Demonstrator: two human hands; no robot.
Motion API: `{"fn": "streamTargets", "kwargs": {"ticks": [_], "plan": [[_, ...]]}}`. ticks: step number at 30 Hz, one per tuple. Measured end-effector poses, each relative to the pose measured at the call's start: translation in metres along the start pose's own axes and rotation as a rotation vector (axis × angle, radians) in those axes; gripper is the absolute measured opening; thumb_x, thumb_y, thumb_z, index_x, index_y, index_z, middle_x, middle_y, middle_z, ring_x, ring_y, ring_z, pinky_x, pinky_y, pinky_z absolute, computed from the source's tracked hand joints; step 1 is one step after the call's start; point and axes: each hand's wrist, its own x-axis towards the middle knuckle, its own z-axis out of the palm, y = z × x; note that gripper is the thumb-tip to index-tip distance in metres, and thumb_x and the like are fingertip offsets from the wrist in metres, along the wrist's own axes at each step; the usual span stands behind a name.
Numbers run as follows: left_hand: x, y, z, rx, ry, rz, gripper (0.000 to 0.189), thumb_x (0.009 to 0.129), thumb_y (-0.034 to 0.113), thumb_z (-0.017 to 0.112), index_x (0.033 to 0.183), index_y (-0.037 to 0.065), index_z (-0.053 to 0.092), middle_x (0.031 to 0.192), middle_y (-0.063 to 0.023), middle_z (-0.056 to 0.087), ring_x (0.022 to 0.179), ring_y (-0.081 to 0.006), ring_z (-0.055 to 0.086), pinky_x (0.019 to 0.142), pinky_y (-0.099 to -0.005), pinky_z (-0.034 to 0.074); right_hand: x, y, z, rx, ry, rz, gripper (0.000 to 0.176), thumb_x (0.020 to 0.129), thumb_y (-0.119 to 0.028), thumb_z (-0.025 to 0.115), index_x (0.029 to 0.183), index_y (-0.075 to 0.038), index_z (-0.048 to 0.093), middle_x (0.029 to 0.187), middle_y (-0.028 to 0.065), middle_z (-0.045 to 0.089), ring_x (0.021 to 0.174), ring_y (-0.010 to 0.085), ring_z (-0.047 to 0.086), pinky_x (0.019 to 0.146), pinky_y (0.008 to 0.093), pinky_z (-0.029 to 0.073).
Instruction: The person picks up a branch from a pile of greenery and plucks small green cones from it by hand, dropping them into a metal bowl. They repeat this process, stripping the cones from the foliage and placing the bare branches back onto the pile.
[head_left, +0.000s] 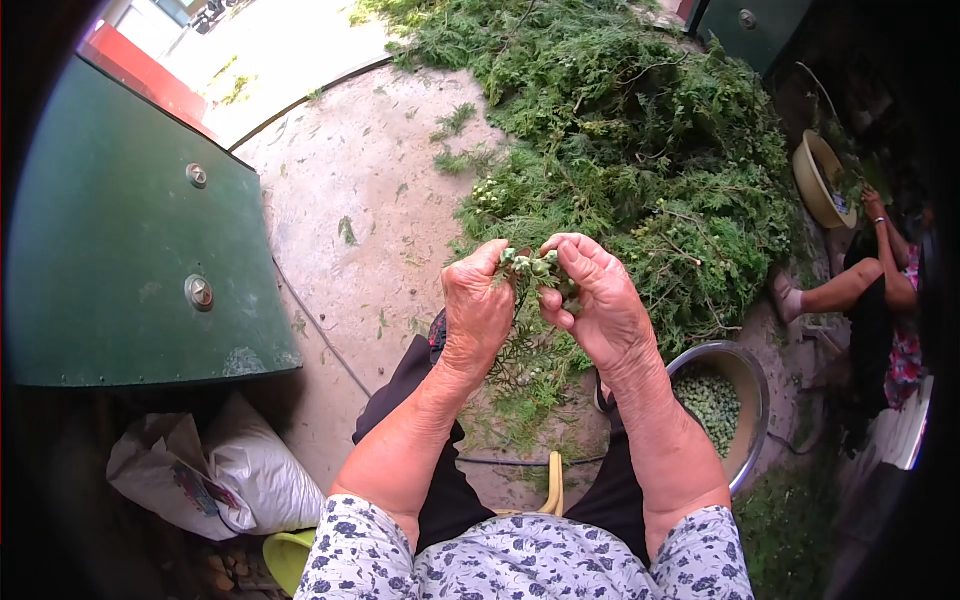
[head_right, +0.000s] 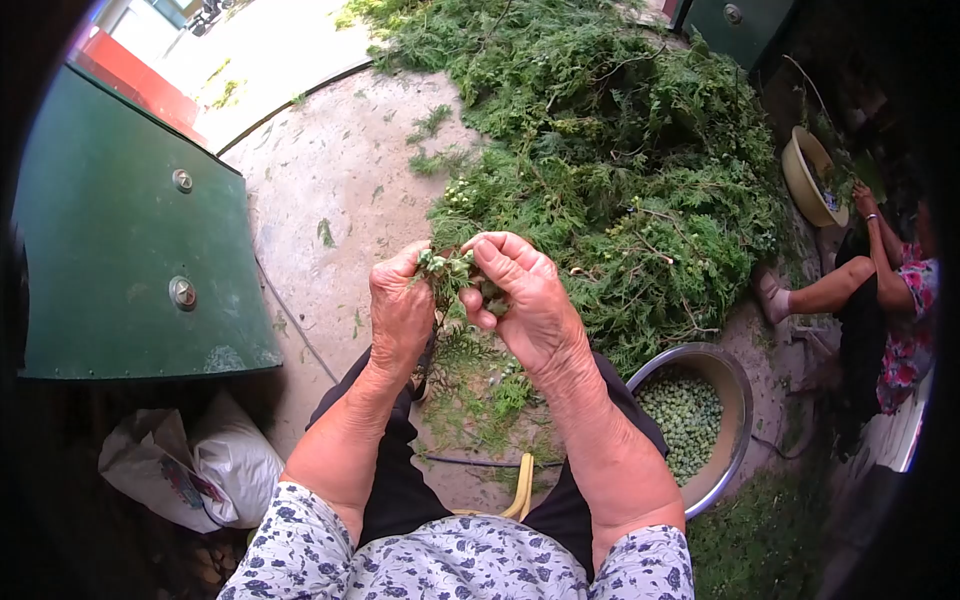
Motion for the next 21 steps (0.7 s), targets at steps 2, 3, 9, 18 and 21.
{"fn": "streamTargets", "kwargs": {"ticks": [2, 3, 9, 18, 21], "plan": [[-0.001, -0.005, 0.001, 0.064, 0.004, 0.036, 0.015, 0.082, 0.002, 0.049, 0.09, 0.0, 0.061, 0.064, -0.0061, 0.059, 0.062, -0.0073, 0.05, 0.057, -0.0271, 0.043, -0.001, -0.001, 0.002, -0.019, 0.014, 0.016, 0.017, 0.088, -0.021, 0.056, 0.094, -0.005, 0.057, 0.076, 0.0014, 0.056, 0.056, 0.0094, 0.053, 0.04, 0.0199, 0.038], [-0.001, -0.006, 0.002, 0.128, 0.007, 0.074, 0.015, 0.081, 0.001, 0.049, 0.089, -0.001, 0.061, 0.063, -0.0078, 0.058, 0.061, -0.0077, 0.05, 0.057, -0.0275, 0.043, -0.002, -0.002, 0.004, -0.02, 0.021, 0.02, 0.016, 0.088, -0.019, 0.057, 0.096, -0.006, 0.056, 0.076, 0.0012, 0.056, 0.056, 0.0091, 0.054, 0.04, 0.0194, 0.038], [0.0, 0.001, 0.001, 0.118, 0.012, 0.029, 0.014, 0.08, 0.001, 0.05, 0.089, -0.002, 0.06, 0.062, -0.0103, 0.057, 0.06, -0.009, 0.05, 0.057, -0.028, 0.043, -0.002, 0.0, 0.006, -0.104, 0.059, -0.015, 0.015, 0.084, -0.013, 0.061, 0.097, -0.005, 0.056, 0.077, 0.0001, 0.056, 0.055, 0.007, 0.053, 0.038, 0.017, 0.036], [0.001, -0.009, 0.004, -0.009, -0.094, 0.183, 0.006, 0.075, -0.002, 0.052, 0.077, -0.002, 0.057, 0.056, -0.0115, 0.05, 0.048, -0.0153, 0.043, 0.049, -0.0309, 0.037, 0.001, 0.004, -0.005, 0.017, 0.032, -0.044, 0.016, 0.087, -0.012, 0.057, 0.099, -0.002, 0.055, 0.075, 0.0018, 0.054, 0.057, 0.0066, 0.051, 0.041, 0.0169, 0.036], [0.0, -0.004, 0.001, -0.368, -0.102, -0.304, 0.008, 0.076, -0.002, 0.05, 0.078, -0.001, 0.058, 0.055, -0.0083, 0.047, 0.049, -0.0101, 0.037, 0.048, -0.0297, 0.035, 0.002, -0.004, -0.006, 0.175, -0.058, -0.028, 0.015, 0.088, -0.01, 0.054, 0.099, 0.0, 0.055, 0.076, 0.0041, 0.054, 0.061, 0.008, 0.052, 0.043, 0.0175, 0.037]]}}
